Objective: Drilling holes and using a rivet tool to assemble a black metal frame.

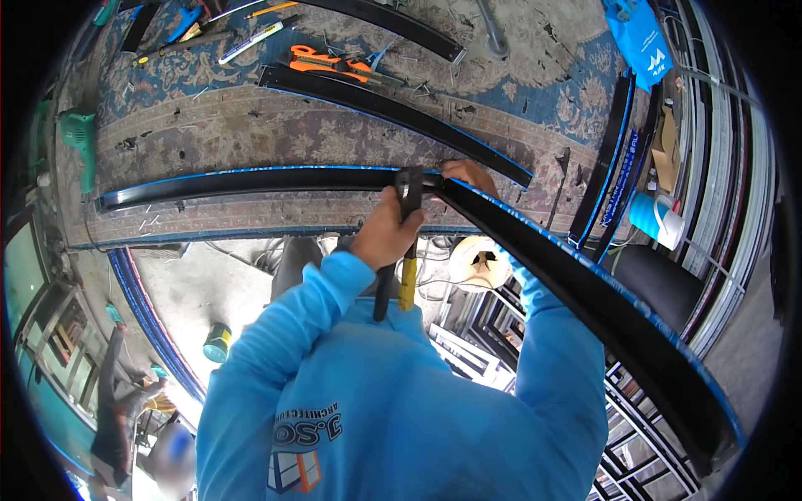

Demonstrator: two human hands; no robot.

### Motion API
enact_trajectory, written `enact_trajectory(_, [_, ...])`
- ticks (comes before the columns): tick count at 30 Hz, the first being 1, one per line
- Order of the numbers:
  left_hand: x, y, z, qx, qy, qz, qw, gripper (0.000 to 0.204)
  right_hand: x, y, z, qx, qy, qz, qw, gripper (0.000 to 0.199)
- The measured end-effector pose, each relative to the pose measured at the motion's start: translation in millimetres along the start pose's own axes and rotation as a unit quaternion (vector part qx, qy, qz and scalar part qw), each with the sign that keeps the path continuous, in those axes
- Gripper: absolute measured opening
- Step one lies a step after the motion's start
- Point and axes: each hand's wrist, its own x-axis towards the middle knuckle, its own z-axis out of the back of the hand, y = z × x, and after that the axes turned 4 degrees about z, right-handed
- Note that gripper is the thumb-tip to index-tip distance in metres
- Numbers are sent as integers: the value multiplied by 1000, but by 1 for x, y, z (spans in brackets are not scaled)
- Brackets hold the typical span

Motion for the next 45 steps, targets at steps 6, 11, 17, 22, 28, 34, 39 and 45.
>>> enact_trajectory(6, [4,10,-11,-52,-30,-10,998,30,4,-1,-2,-9,-20,22,999,36])
enact_trajectory(11, [5,8,-15,-59,-19,7,998,31,5,-2,4,-12,-9,33,999,32])
enact_trajectory(17, [0,-4,-13,-34,-27,6,999,34,6,-5,8,46,16,1,999,27])
enact_trajectory(22, [-2,-4,-18,-34,-28,28,999,36,3,-13,9,25,20,39,999,29])
enact_trajectory(28, [9,-3,-15,23,-7,-20,1000,39,1,-16,3,53,0,7,999,27])
enact_trajectory(34, [-4,-22,-13,-20,17,33,999,43,1,-13,6,3,34,20,999,28])
enact_trajectory(39, [-15,-9,-33,-437,81,249,860,38,-4,-12,7,-22,55,-10,998,31])
enact_trajectory(45, [0,1,-47,-240,50,203,948,26,-7,-14,2,-33,25,-1,999,31])
